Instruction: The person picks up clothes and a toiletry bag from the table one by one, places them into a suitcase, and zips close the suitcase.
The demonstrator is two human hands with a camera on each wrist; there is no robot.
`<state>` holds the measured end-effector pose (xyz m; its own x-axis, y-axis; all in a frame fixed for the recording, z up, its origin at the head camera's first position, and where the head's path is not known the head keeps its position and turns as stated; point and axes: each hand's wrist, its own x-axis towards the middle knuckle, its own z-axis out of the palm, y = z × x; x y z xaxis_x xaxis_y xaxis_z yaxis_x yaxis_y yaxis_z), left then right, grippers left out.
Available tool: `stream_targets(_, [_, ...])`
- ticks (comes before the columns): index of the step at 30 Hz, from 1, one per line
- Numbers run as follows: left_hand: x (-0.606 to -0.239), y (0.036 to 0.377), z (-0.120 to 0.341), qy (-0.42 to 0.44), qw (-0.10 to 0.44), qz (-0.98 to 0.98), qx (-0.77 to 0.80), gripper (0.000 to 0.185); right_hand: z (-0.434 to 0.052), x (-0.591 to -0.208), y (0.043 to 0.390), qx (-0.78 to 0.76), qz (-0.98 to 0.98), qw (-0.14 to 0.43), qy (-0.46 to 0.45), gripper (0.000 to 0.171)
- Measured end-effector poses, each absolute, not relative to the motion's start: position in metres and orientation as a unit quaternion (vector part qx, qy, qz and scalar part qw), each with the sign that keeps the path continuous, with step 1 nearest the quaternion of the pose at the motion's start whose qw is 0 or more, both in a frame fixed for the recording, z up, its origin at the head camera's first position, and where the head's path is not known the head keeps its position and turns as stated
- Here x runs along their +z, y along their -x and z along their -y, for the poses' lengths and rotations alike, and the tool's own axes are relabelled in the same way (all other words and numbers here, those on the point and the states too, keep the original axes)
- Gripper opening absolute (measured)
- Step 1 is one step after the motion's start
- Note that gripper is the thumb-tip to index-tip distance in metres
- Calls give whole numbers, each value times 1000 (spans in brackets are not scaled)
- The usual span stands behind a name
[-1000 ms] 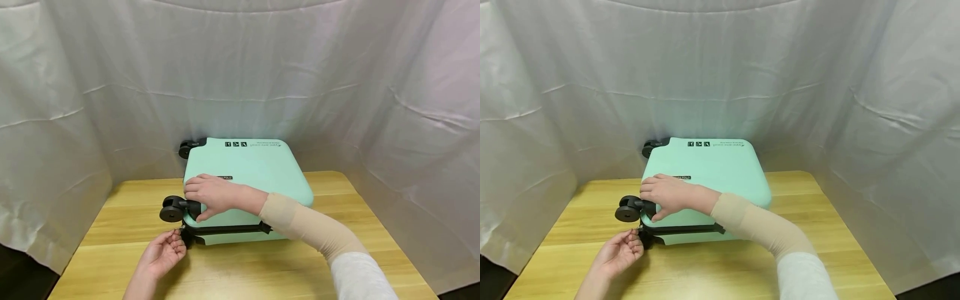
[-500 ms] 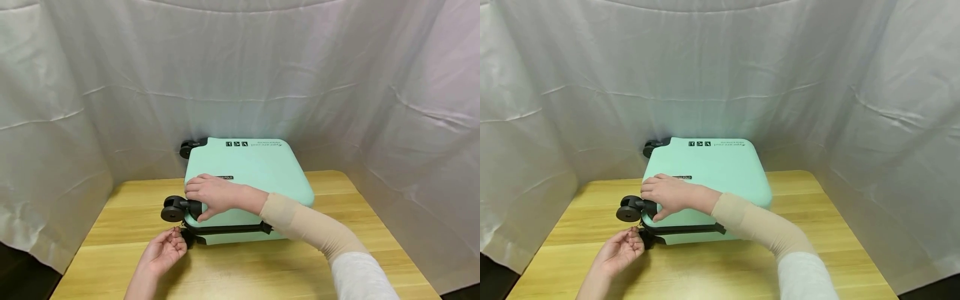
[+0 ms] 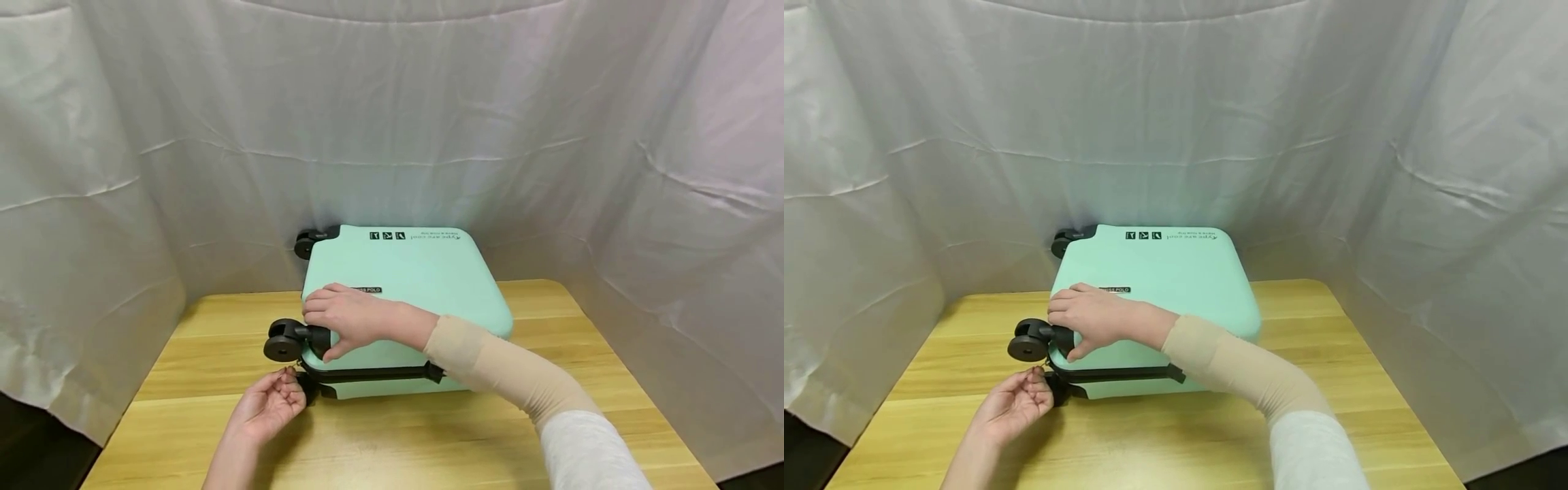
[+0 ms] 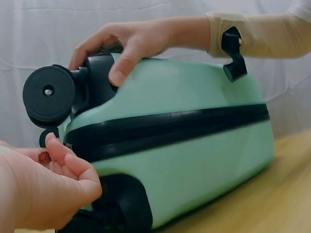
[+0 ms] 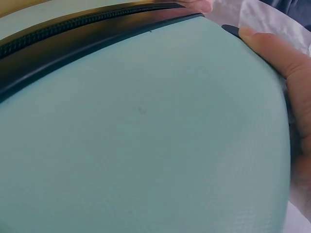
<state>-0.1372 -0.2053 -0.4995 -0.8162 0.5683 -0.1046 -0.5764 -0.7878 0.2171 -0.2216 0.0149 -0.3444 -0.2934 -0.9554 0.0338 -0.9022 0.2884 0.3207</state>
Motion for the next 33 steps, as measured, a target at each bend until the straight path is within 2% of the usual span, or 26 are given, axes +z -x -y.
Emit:
stream_targets(8, [-504, 138, 207, -52, 329, -207, 920, 42, -14, -348, 219, -177, 796, 125, -565, 71])
stream_targets(14, [-505, 143, 203, -53, 319, -226, 919, 44, -14, -350, 222, -206, 796, 137, -552, 78])
stream_targets(26, [-511, 149, 192, -30, 300, -233, 925, 35, -18, -349, 229, -227, 780, 150, -563, 75])
stream_targets(33, [-509, 149, 195, -24, 300, -170, 938, 29, -17, -347, 230, -219, 773, 158, -574, 76])
